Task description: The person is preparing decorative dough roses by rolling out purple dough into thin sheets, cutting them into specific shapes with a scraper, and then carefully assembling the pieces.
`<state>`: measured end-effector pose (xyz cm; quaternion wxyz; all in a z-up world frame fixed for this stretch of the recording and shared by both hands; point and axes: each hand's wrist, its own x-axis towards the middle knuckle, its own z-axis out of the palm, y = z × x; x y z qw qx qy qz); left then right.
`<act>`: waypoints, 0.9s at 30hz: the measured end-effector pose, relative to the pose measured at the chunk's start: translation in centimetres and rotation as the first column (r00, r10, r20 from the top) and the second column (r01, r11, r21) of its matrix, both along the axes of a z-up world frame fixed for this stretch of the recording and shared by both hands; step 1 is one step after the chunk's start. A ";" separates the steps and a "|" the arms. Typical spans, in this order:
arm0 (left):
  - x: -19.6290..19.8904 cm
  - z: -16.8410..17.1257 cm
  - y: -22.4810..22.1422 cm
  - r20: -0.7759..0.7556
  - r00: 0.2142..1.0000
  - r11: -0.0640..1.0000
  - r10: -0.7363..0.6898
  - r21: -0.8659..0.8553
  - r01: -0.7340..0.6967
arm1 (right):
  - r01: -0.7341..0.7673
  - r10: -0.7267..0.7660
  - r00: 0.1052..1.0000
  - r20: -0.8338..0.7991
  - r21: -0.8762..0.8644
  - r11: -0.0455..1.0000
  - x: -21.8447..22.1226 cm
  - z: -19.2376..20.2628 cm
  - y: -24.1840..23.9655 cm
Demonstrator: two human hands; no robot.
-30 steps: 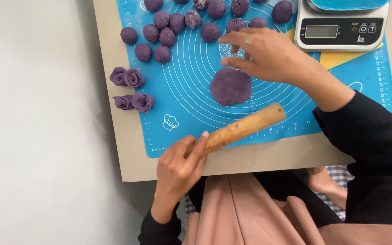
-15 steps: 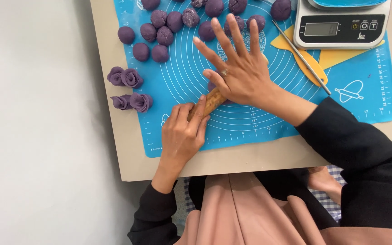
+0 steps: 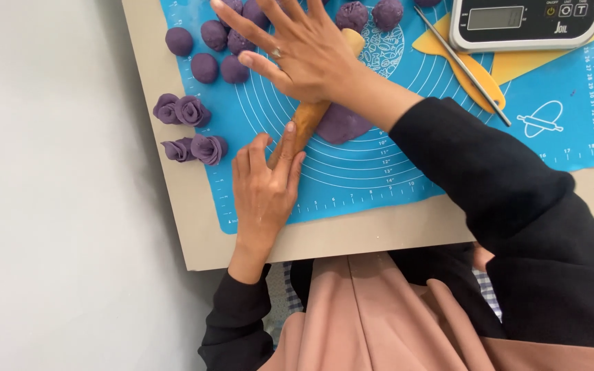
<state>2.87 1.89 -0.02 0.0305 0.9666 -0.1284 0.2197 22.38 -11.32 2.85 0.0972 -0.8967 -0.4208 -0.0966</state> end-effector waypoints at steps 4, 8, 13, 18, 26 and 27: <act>-0.2 -0.3 0.1 0.027 0.997 0.996 0.077 0.033 -0.078 | -0.051 0.035 0.993 0.109 0.145 0.988 1.6 -1.5 2.2; -0.7 -1.1 0.7 -0.001 0.986 0.984 0.169 0.058 -0.168 | -0.203 0.144 0.942 0.304 0.171 0.964 2.2 -0.6 3.7; -1.8 -0.7 1.4 -0.054 0.994 0.985 0.094 -0.142 -0.101 | -0.282 0.136 0.941 0.311 0.496 0.821 -1.1 0.9 -1.0; -3.6 1.6 1.3 -0.272 0.962 0.772 -0.035 -0.619 -0.147 | -0.082 -0.069 0.981 0.179 0.715 0.695 -4.0 0.7 -7.1; -5.5 4.6 0.9 -0.396 0.918 0.345 0.029 -0.858 -0.381 | 0.133 -0.142 0.989 0.029 0.210 0.969 -6.3 -3.9 -9.7; -5.7 4.7 0.8 -0.395 0.918 0.346 0.030 -0.858 -0.380 | 0.132 -0.142 0.989 0.030 0.211 0.969 -6.4 -3.9 -9.6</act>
